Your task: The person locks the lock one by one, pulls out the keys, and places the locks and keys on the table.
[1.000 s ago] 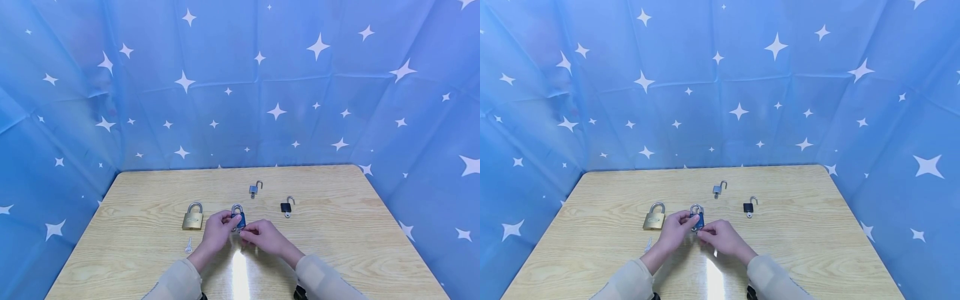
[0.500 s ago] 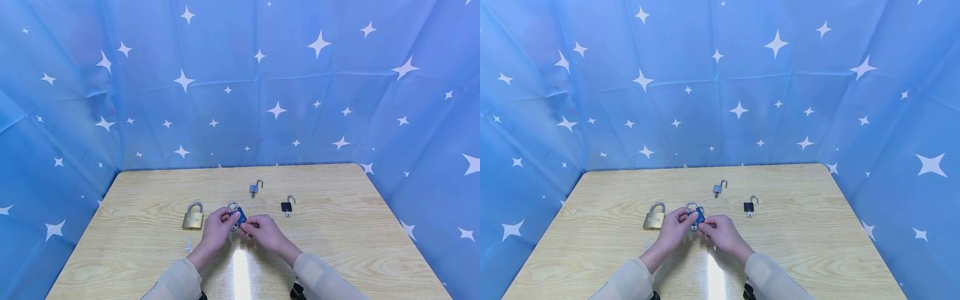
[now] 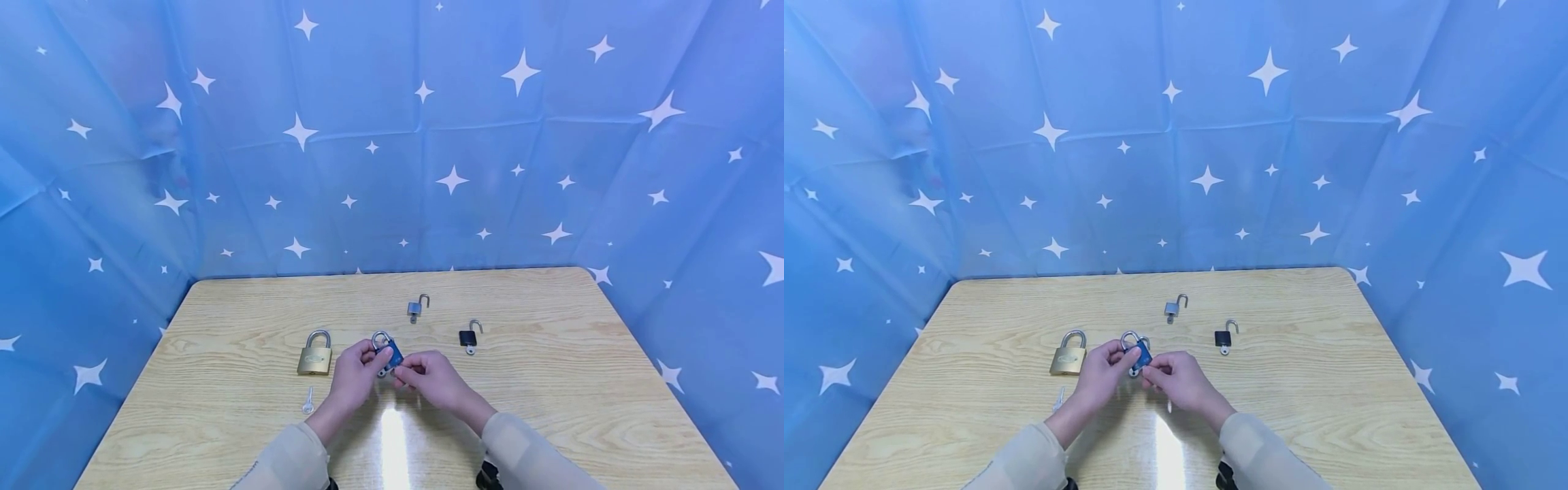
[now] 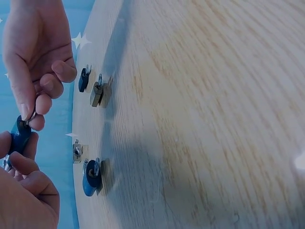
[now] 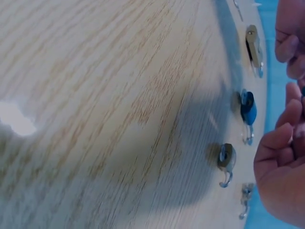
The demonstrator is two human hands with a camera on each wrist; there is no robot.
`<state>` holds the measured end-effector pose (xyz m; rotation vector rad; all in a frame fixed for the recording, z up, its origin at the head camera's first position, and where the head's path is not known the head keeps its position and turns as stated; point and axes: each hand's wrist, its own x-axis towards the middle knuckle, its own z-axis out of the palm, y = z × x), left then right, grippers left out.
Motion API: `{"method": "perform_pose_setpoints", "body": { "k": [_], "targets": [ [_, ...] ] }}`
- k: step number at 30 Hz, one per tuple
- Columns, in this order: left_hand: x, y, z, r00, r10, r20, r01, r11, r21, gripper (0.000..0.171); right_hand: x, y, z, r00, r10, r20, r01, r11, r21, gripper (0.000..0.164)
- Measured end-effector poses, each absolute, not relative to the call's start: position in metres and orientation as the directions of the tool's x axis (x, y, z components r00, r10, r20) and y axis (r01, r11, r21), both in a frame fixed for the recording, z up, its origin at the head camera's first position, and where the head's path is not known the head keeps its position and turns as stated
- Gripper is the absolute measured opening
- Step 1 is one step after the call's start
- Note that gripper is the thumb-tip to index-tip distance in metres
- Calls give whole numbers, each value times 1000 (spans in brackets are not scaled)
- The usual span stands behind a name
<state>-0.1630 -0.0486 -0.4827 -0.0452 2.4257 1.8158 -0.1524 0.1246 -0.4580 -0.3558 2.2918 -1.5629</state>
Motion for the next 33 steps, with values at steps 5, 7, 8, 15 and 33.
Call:
{"method": "perform_pose_setpoints", "body": {
  "k": [5,7,8,15,33],
  "targets": [
    [-164,-48,-485,-992,42,-119,-103,280,954,25,-158,129,-474,-899,-415,-139,-33,380,-924,22],
    [-164,-48,-486,-991,43,-126,-109,278,954,26,-161,131,-479,-893,-425,-146,-32,385,-922,24],
    [-165,-48,-487,-991,46,-127,-110,277,954,26,-162,132,-481,-890,-431,-149,-33,387,-922,24],
    [-165,-47,-489,-991,40,-124,-108,274,956,26,-168,136,-483,-869,-471,-153,-54,398,-916,26],
    [-172,-48,-487,-989,19,-148,-141,211,967,26,-174,132,-483,-889,-444,-116,-109,450,-886,22]
  ]
}}
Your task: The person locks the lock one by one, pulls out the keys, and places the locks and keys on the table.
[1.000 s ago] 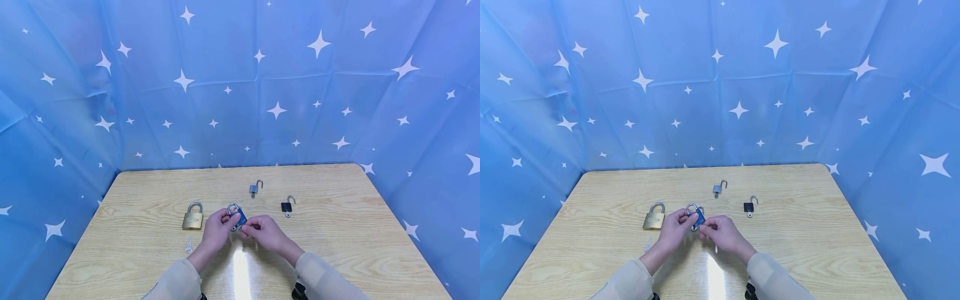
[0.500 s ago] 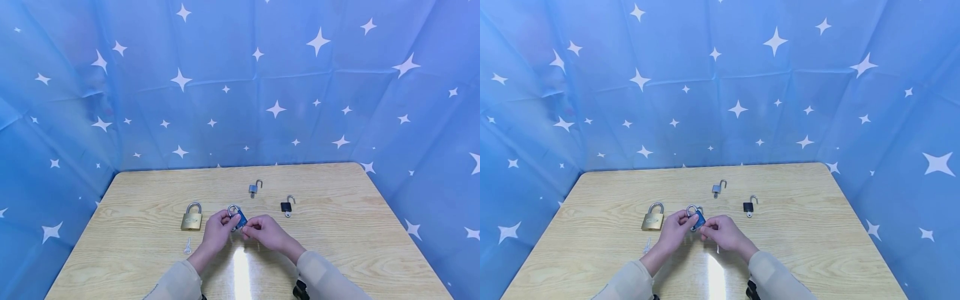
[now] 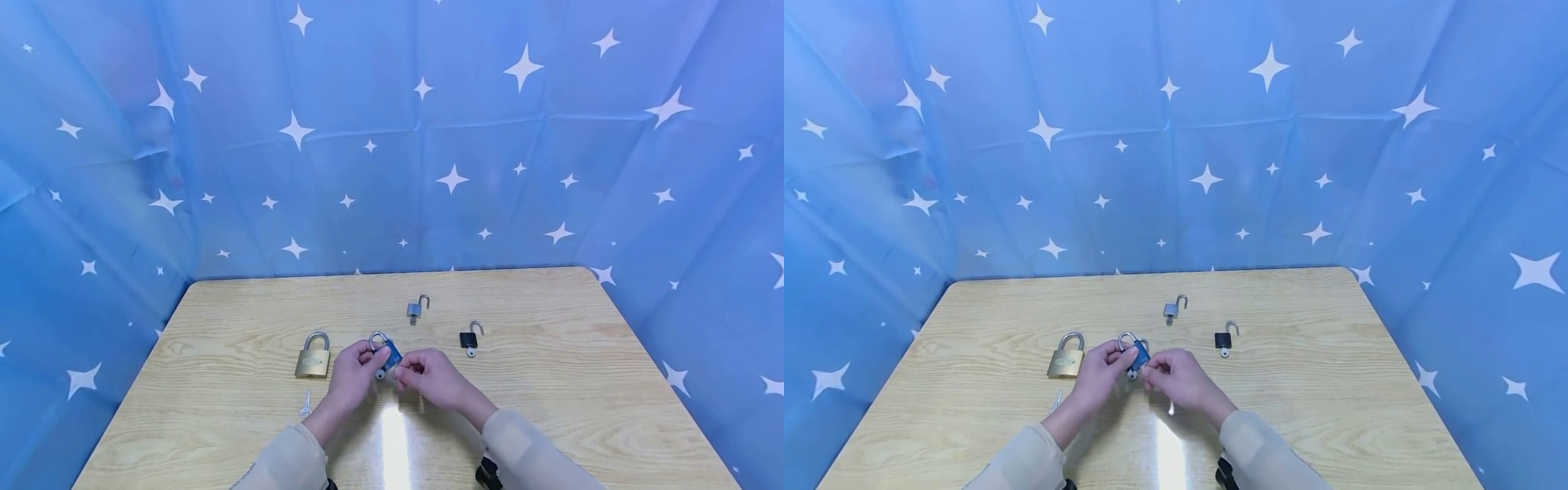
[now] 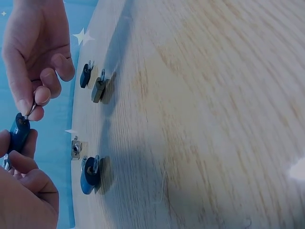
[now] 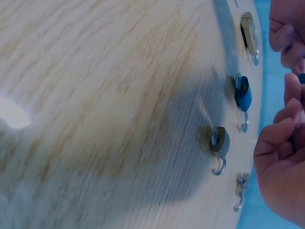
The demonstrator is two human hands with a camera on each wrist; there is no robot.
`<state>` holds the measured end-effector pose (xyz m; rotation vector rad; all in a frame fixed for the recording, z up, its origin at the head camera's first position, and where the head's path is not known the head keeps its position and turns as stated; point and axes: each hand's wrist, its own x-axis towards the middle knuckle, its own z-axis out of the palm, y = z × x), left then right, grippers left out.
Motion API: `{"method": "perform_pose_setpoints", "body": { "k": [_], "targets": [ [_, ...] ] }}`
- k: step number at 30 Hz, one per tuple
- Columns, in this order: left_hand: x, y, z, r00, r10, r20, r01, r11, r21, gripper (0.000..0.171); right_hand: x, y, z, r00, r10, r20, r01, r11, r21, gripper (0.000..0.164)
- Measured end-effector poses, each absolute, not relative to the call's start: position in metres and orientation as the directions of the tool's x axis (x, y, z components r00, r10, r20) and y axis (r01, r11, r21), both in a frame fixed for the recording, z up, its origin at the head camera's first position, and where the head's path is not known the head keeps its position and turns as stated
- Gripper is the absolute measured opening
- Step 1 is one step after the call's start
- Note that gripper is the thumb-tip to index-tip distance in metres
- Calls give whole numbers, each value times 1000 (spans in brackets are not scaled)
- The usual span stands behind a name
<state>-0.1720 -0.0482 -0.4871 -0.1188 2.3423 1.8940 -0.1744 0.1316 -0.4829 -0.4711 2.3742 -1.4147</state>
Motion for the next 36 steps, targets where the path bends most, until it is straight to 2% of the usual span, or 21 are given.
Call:
{"method": "perform_pose_setpoints", "body": {
  "k": [11,36],
  "targets": [
    [-172,-49,-484,-989,27,-145,-139,162,977,28,-174,131,-480,-892,-451,-37,-199,464,-863,20],
    [-172,-49,-488,-989,17,-147,-141,172,975,25,-173,133,-479,-884,-461,-74,-173,471,-865,20]
  ]
}}
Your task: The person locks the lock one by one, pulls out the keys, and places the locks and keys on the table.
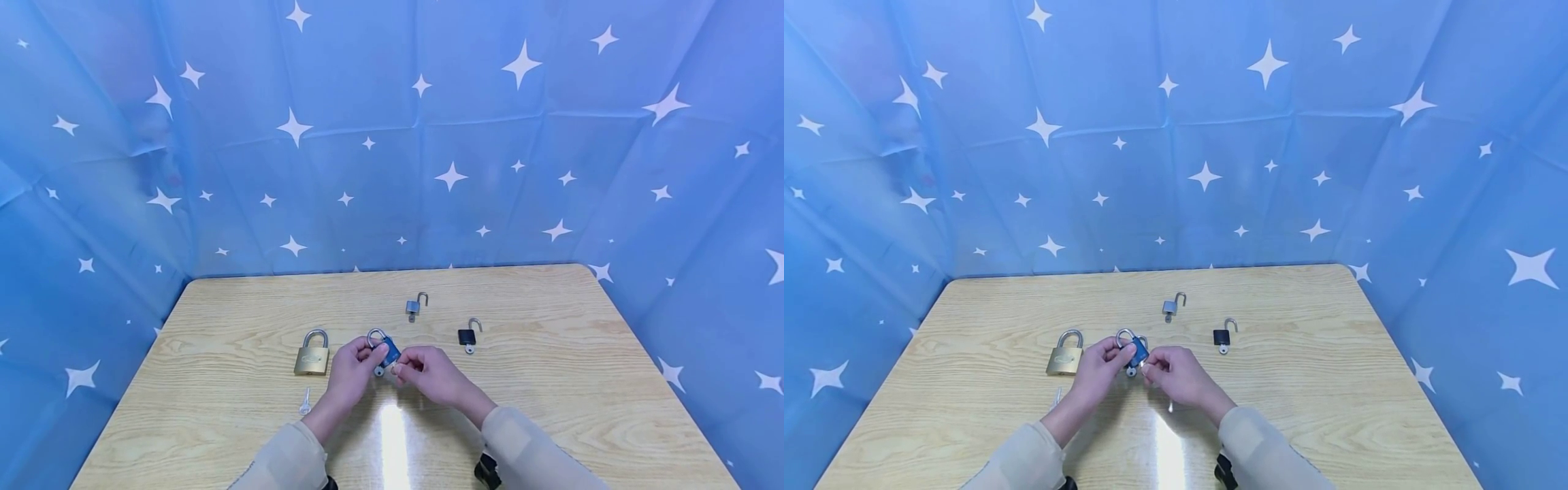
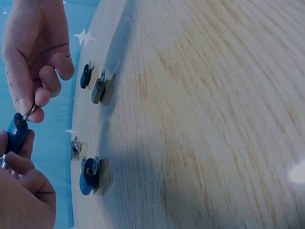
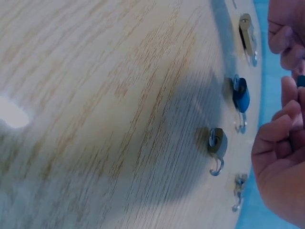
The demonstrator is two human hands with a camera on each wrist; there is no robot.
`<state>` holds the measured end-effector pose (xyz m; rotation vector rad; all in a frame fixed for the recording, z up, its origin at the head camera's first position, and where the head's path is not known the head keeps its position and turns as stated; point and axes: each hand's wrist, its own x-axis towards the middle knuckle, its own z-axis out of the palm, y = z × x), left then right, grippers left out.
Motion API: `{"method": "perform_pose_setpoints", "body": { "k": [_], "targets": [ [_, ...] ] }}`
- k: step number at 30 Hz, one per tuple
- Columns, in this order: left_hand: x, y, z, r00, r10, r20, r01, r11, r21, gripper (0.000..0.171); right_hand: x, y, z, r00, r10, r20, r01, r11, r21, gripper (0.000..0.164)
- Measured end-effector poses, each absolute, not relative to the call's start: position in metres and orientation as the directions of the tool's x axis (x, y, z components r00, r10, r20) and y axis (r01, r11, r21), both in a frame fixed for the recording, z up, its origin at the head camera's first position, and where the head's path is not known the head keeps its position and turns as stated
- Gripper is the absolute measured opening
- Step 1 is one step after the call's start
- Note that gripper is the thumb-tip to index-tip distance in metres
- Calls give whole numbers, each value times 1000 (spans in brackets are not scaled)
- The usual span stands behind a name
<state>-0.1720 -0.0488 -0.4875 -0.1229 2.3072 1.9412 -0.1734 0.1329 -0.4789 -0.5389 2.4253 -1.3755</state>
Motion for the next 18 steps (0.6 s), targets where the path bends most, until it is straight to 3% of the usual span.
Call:
{"method": "perform_pose_setpoints", "body": {
  "k": [18],
  "targets": [
    [-171,-50,-491,-988,10,-153,-149,159,976,27,-174,135,-475,-855,-498,-146,-136,486,-863,22]
  ]
}}
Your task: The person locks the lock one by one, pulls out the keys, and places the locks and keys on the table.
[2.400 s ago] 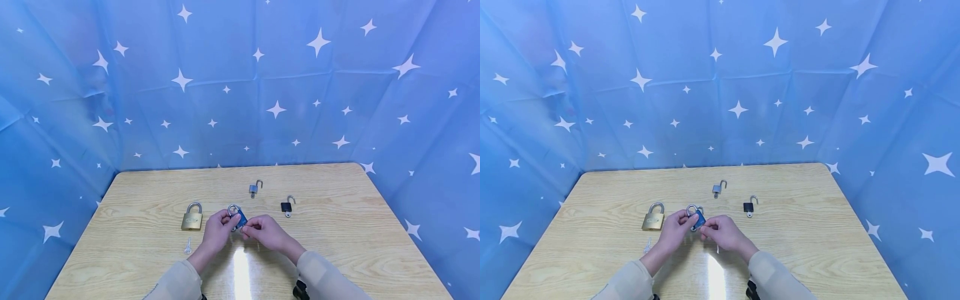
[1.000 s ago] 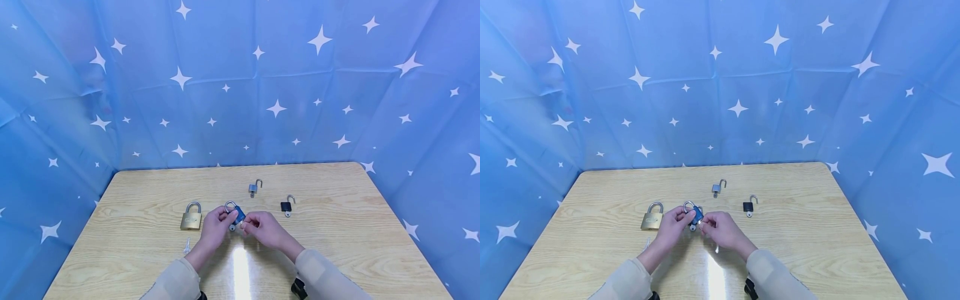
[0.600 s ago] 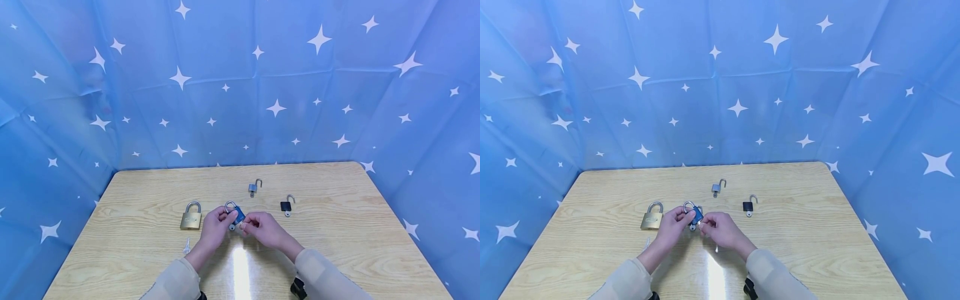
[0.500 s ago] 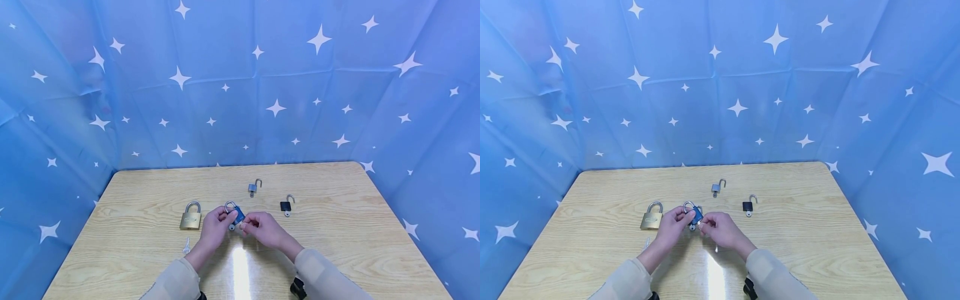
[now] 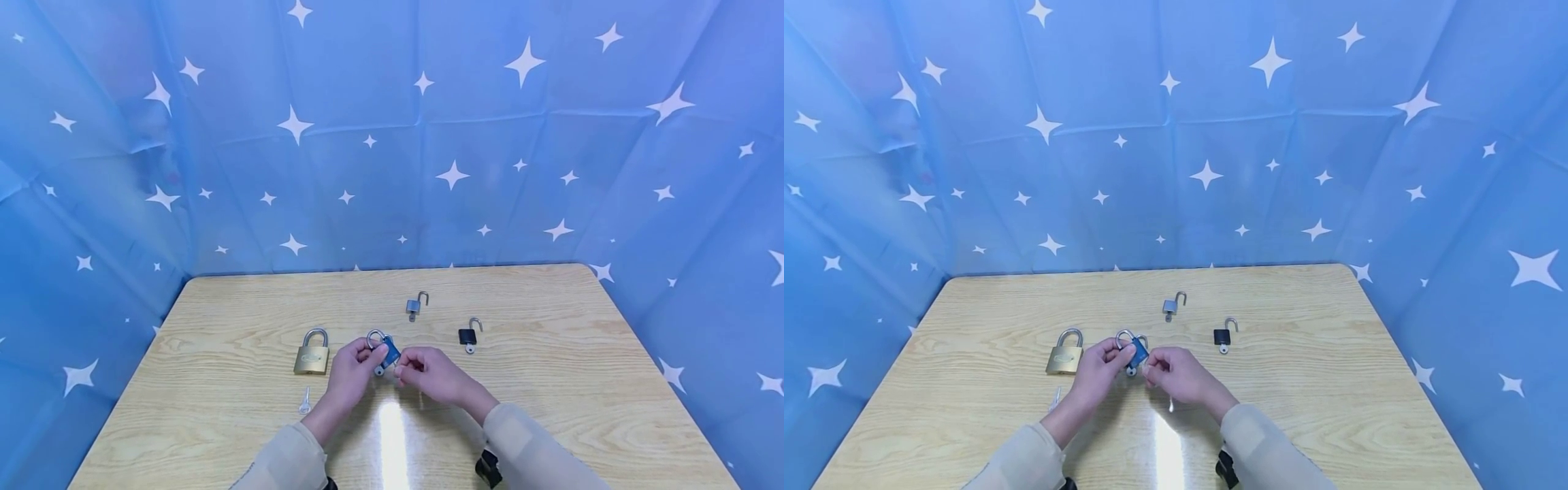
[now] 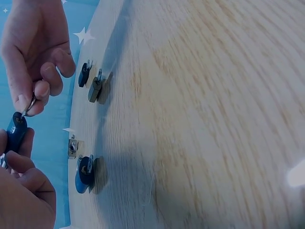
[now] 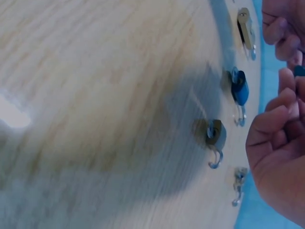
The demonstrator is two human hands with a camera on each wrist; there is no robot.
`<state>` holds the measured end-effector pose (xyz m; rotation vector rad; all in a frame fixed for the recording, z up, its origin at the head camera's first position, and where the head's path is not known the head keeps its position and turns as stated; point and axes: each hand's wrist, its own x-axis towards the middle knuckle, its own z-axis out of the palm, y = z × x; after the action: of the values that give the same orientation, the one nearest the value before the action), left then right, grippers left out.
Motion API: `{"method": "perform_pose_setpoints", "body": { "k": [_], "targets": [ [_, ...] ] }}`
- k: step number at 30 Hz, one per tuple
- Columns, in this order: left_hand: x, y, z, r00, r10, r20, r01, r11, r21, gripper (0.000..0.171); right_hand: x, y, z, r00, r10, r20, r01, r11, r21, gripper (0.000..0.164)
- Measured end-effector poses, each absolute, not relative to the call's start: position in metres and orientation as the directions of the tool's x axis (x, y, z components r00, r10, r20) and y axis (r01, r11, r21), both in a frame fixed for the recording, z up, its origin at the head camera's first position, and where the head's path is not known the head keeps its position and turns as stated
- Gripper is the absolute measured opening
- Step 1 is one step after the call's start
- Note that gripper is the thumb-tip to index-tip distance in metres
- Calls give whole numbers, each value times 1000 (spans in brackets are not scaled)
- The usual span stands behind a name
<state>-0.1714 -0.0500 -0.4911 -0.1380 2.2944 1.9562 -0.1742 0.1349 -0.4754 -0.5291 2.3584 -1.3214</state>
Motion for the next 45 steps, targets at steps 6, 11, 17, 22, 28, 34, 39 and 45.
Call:
{"method": "perform_pose_setpoints", "body": {
  "k": [6,11,17,22,28,34,39,45],
  "targets": [
    [-172,-51,-490,-988,15,-155,-152,143,978,28,-174,134,-474,-856,-498,-138,-143,485,-862,21],
    [-171,-52,-485,-987,18,-160,-156,128,979,29,-173,132,-474,-866,-486,-118,-158,489,-858,20],
    [-170,-52,-483,-984,11,-177,-174,128,976,25,-174,132,-474,-862,-501,-80,-201,481,-853,19],
    [-170,-52,-482,-984,12,-180,-177,119,977,24,-174,133,-472,-853,-516,-85,-196,466,-863,18],
    [-171,-53,-483,-984,15,-178,-175,119,977,25,-175,134,-471,-848,-523,-91,-201,474,-857,18],
    [-171,-53,-482,-984,17,-176,-173,117,978,24,-175,133,-473,-851,-520,-76,-210,470,-857,17],
    [-171,-53,-482,-985,14,-175,-172,121,978,24,-174,132,-474,-849,-526,-62,-221,458,-861,17],
    [-170,-53,-480,-985,16,-171,-168,111,979,26,-174,133,-475,-841,-538,-57,-229,450,-863,17]
  ]
}}
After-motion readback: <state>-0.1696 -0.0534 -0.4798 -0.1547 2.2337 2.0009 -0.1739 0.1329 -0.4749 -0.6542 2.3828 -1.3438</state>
